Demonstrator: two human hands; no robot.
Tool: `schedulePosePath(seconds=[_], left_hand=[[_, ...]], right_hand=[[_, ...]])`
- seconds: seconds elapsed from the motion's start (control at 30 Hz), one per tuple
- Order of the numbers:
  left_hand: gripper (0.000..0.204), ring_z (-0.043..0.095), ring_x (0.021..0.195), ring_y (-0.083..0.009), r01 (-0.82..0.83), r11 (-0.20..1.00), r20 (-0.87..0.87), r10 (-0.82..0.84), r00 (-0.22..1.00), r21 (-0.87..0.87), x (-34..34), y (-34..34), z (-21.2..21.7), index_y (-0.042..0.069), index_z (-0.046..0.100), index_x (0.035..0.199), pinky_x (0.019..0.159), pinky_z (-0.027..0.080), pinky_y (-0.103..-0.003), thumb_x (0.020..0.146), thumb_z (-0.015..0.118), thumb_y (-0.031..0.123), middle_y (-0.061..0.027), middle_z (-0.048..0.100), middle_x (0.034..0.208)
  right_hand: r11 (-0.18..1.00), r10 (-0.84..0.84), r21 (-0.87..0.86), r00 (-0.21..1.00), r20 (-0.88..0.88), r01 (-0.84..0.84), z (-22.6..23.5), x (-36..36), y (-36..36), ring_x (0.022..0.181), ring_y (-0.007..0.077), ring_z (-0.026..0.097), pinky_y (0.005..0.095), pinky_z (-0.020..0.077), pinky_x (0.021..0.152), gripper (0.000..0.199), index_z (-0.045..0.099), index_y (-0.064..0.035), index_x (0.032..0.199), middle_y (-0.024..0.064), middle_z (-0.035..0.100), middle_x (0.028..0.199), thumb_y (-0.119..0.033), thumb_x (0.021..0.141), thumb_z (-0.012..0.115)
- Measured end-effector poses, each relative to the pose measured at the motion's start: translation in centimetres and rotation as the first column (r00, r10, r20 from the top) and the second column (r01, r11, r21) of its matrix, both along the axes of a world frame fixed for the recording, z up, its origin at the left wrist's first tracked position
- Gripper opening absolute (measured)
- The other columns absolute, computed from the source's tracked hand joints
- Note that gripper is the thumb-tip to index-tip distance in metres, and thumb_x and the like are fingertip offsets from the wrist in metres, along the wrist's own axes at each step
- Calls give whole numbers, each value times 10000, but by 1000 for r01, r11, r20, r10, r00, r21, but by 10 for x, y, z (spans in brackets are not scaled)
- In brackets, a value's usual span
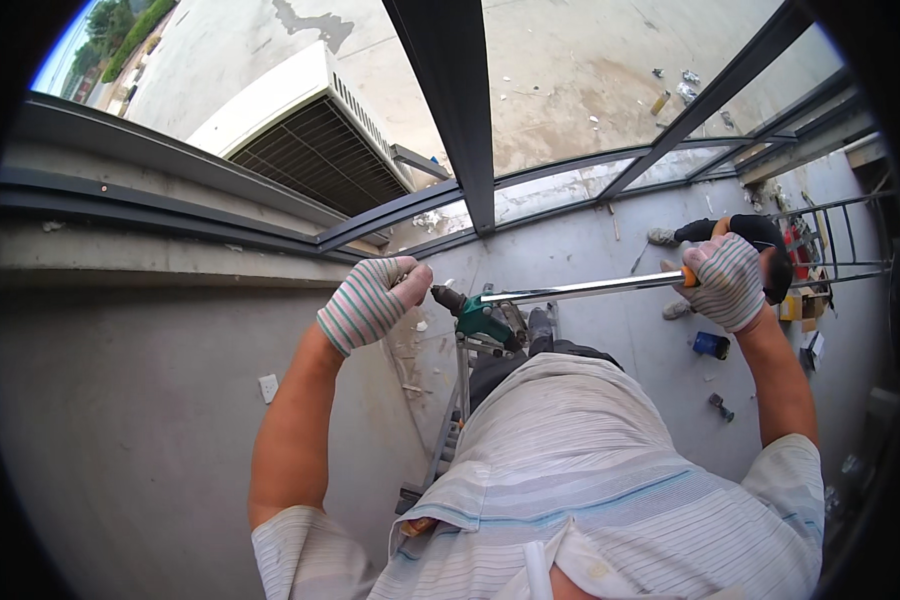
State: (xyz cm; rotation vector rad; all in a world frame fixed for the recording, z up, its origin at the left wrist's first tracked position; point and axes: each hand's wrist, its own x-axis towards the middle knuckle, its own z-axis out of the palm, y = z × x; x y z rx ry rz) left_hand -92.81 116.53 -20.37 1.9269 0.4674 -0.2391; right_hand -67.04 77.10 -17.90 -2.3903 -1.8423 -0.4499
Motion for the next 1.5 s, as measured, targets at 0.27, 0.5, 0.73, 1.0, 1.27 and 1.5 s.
schedulePosePath(seconds=[0.27, 0.5, 0.73, 1.0, 1.27, 1.5], left_hand=[[450, 454, 644, -73, -58, 998, -233, 59, 971, 11, 4, -11, 13, 83, 611, 710, 624, 413, -263, 1043, 542, 379, 36, 520, 659], [512, 434, 621, -55, -232, 953, -54, 226, 973, -194, -1, -16, -1, 72, 657, 763, 583, 368, -236, 1046, 562, 488, 53, 503, 649], [485, 370, 435, -40, -602, 720, -109, 606, 788, -346, -75, -23, -80, 37, 730, 907, 414, 272, -239, 1074, 523, 442, 78, 425, 534], [502, 360, 404, -54, -704, 666, -220, 669, 710, -245, -160, -50, -138, 11, 734, 1038, 390, 274, -245, 1076, 513, 460, 69, 402, 502], [543, 361, 401, -77, -763, 508, -115, 798, 592, -400, -134, -52, -105, 52, 640, 1080, 370, 289, -263, 1054, 478, 570, 48, 406, 543], [502, 349, 404, -67, -707, 561, 316, 827, 465, -429, -89, -22, -77, 104, 592, 914, 388, 253, -255, 1052, 486, 574, 48, 386, 524]], right_hand=[[999, 26, -27, 1000, 9, -25, 3, 7, 10, 577, 276, 575, 403, 451, 565, 322, 568, -122, 733, 65, 552, 618, -302, 807, 824], [994, -105, -38, 989, -100, 102, -14, 5, 7, 565, 286, 585, 406, 465, 564, 362, 582, -111, 666, 87, 556, 598, -342, 828, 808], [946, -312, 40, 934, -172, 323, -40, -7, -5, 560, 296, 601, 400, 470, 552, 377, 620, -107, 664, 98, 585, 606, -392, 839, 794], [842, -462, 142, 831, -309, 521, -58, -9, -13, 601, 305, 631, 404, 500, 585, 334, 626, -88, 725, 113, 616, 663, -356, 810, 807], [745, -465, 174, 688, -557, 644, -71, -4, 2, 644, 356, 638, 420, 507, 607, 397, 632, -65, 753, 159, 619, 697, -421, 825, 794], [651, -470, 233, 625, -624, 722, 0, 11, 66, 567, 326, 623, 403, 512, 575, 488, 625, -67, 714, 143, 612, 619, -511, 865, 759]])
